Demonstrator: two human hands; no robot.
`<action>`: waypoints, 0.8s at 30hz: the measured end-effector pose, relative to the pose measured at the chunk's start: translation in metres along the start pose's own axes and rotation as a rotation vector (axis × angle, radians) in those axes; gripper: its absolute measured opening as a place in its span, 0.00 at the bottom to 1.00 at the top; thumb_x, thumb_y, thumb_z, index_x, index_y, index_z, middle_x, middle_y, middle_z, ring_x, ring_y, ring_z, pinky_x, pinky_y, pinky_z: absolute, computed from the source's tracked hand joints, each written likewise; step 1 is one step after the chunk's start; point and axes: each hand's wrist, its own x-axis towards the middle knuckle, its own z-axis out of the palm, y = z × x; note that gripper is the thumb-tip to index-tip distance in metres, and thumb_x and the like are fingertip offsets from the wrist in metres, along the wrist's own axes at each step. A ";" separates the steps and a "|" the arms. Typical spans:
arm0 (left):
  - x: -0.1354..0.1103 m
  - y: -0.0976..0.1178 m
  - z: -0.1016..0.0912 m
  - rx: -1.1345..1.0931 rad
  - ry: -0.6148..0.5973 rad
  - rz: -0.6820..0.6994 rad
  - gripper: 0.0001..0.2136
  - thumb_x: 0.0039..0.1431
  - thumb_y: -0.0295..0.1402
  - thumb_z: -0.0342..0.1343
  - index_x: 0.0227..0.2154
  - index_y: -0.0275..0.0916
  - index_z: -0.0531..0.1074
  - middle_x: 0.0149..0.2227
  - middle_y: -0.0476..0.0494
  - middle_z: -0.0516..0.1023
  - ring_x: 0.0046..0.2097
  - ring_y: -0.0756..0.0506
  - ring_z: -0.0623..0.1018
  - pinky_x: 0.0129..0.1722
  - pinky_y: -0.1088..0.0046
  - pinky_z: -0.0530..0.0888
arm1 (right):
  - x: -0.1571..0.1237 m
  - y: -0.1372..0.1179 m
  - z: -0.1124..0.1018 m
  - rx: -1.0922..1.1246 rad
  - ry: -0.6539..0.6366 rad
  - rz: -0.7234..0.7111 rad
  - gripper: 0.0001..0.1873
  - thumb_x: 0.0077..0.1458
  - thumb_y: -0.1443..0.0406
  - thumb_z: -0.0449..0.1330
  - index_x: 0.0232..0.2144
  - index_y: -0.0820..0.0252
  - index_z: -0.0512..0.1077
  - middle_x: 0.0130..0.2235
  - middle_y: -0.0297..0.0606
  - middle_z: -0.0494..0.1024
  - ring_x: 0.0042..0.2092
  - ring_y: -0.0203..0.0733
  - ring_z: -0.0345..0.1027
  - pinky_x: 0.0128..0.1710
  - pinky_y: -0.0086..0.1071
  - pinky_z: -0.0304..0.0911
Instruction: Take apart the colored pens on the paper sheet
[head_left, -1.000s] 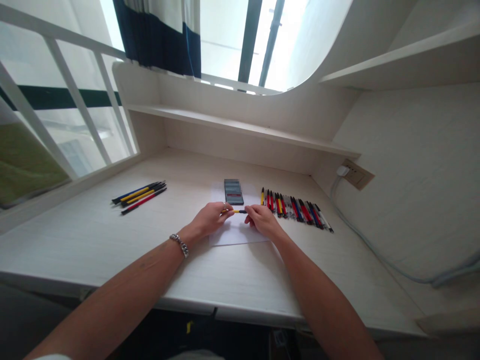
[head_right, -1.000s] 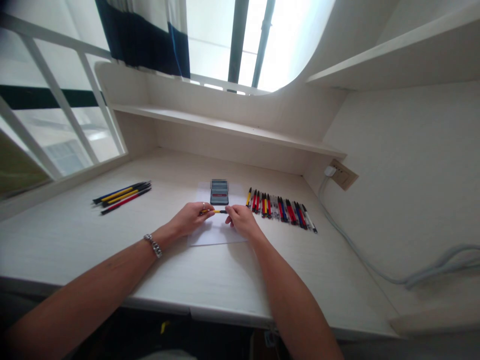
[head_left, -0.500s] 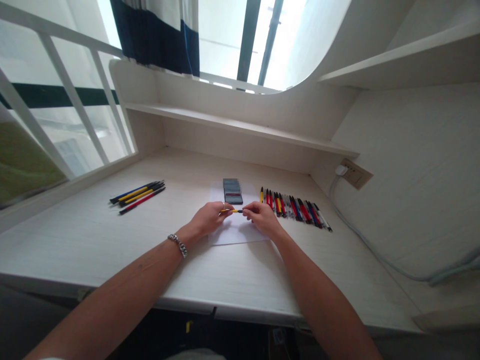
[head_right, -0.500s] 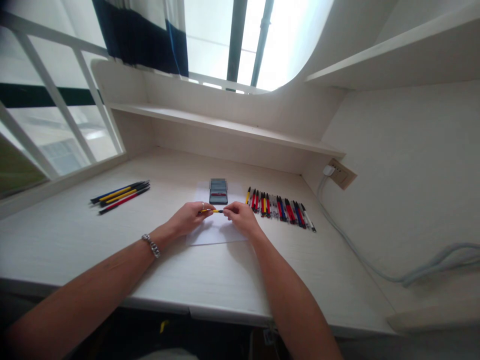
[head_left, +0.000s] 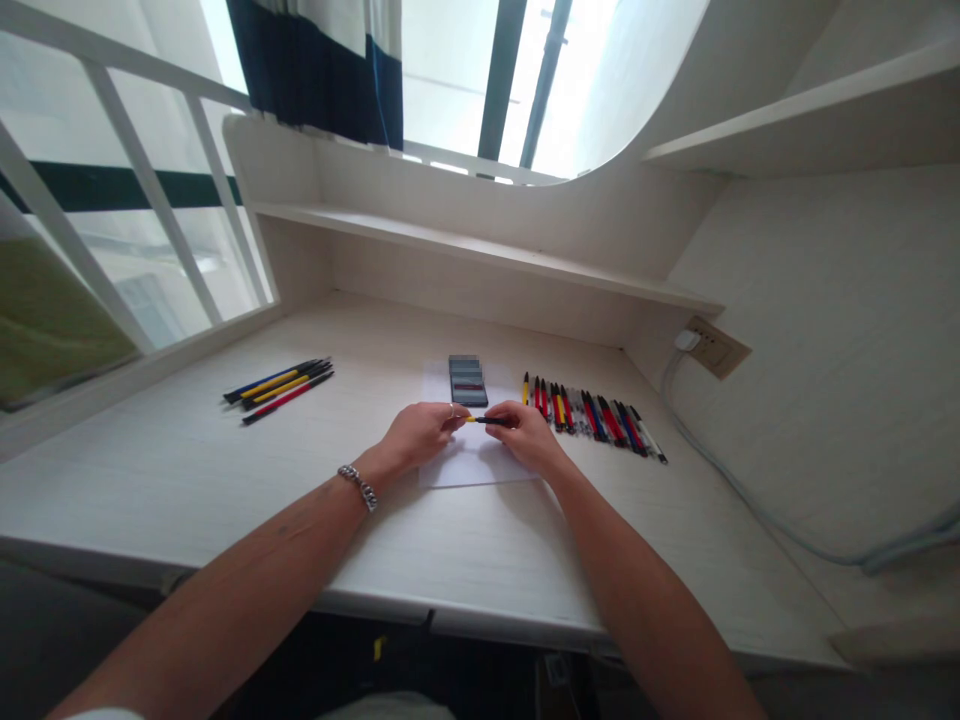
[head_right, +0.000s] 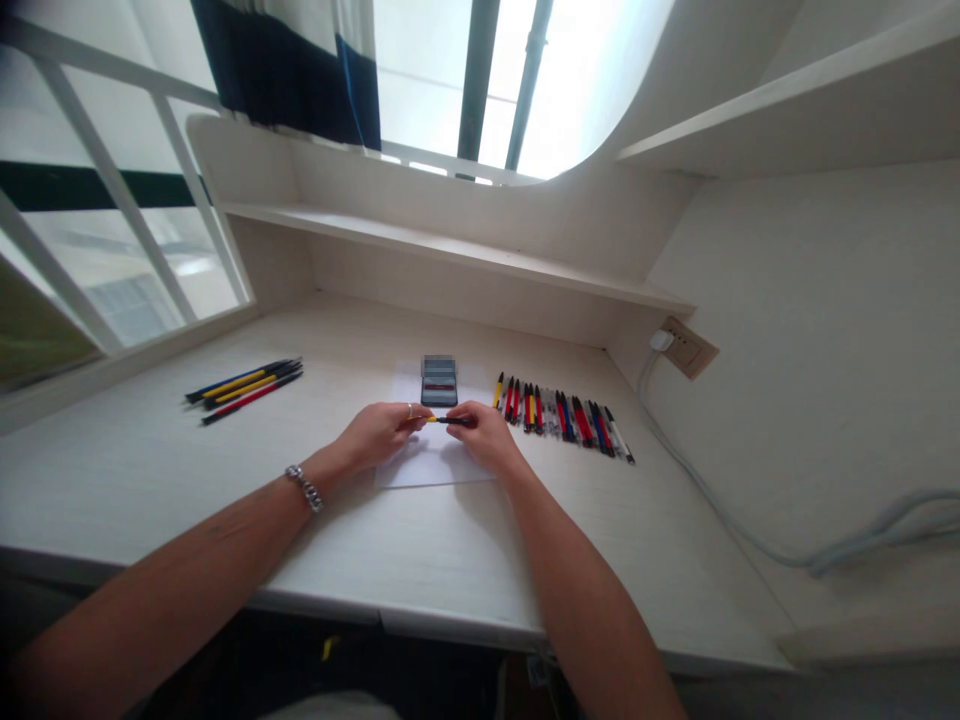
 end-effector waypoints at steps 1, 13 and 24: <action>0.000 0.001 -0.001 0.009 0.002 -0.008 0.14 0.66 0.37 0.51 0.48 0.48 0.79 0.44 0.45 0.84 0.41 0.43 0.80 0.36 0.71 0.70 | 0.000 0.000 0.000 0.000 -0.010 0.017 0.14 0.50 0.60 0.66 0.39 0.61 0.77 0.33 0.36 0.80 0.30 0.36 0.70 0.31 0.29 0.62; -0.001 0.010 -0.003 0.111 -0.047 0.013 0.15 0.67 0.36 0.47 0.49 0.43 0.76 0.41 0.39 0.83 0.39 0.41 0.79 0.36 0.68 0.70 | -0.002 -0.002 0.001 -0.018 -0.006 -0.042 0.13 0.50 0.61 0.66 0.39 0.59 0.78 0.37 0.39 0.82 0.34 0.38 0.73 0.36 0.30 0.66; -0.001 0.001 0.004 -0.007 -0.088 0.092 0.24 0.59 0.23 0.51 0.56 0.48 0.73 0.43 0.44 0.82 0.42 0.44 0.80 0.41 0.71 0.72 | -0.002 -0.007 0.000 -0.127 -0.015 -0.045 0.09 0.54 0.64 0.63 0.36 0.60 0.80 0.35 0.38 0.83 0.36 0.40 0.74 0.40 0.32 0.66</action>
